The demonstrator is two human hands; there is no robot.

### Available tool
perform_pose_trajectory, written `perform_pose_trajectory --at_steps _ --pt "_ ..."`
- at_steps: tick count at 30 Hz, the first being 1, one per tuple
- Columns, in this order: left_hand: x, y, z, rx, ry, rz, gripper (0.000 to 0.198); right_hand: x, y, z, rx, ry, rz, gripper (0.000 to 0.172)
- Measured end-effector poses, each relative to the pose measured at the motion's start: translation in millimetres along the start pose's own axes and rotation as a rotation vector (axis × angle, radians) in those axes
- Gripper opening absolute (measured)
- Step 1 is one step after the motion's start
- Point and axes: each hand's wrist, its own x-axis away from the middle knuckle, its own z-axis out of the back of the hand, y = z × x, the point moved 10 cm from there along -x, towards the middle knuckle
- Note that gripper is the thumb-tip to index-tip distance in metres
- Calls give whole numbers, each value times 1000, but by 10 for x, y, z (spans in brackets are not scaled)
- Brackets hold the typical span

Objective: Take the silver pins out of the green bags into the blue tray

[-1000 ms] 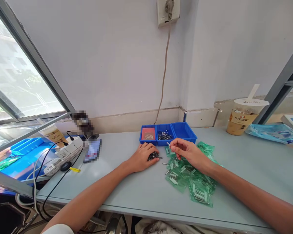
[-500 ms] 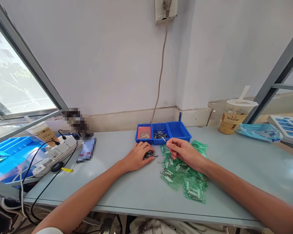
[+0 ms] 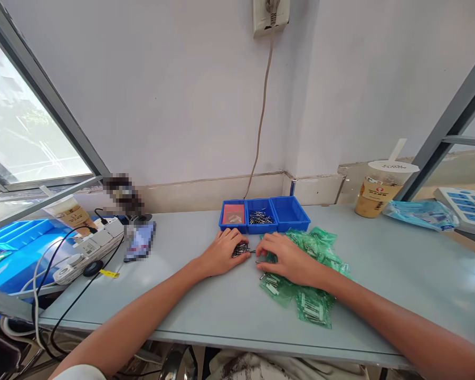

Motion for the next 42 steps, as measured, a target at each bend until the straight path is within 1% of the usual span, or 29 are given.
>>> perform_pose_trajectory --at_steps 2,3,5,8,14,17,20,24,42 --pt "1 3 -1 2 -1 -2 28 7 -58 -90 83 -62 18 15" --pt "1 5 0 3 0 -4 28 7 -64 -106 101 -73 14 17" --pt "3 9 1 7 1 -9 29 3 -56 -86 91 -54 -3 19" --pt "4 14 1 12 2 -20 30 2 5 5 -44 26 -49 19" --pt "6 7 -2 17 3 -23 30 16 276 218 -443 259 -173 26" --pt "8 -1 -3 21 1 -19 30 23 378 284 -542 325 -216 29" --pt "11 -4 0 25 -1 -16 30 32 438 304 -594 346 -260 32" --pt "10 8 9 25 -1 -17 29 39 456 307 -631 362 -279 36" --pt "1 19 46 11 22 -30 31 51 499 305 -640 374 -294 40"
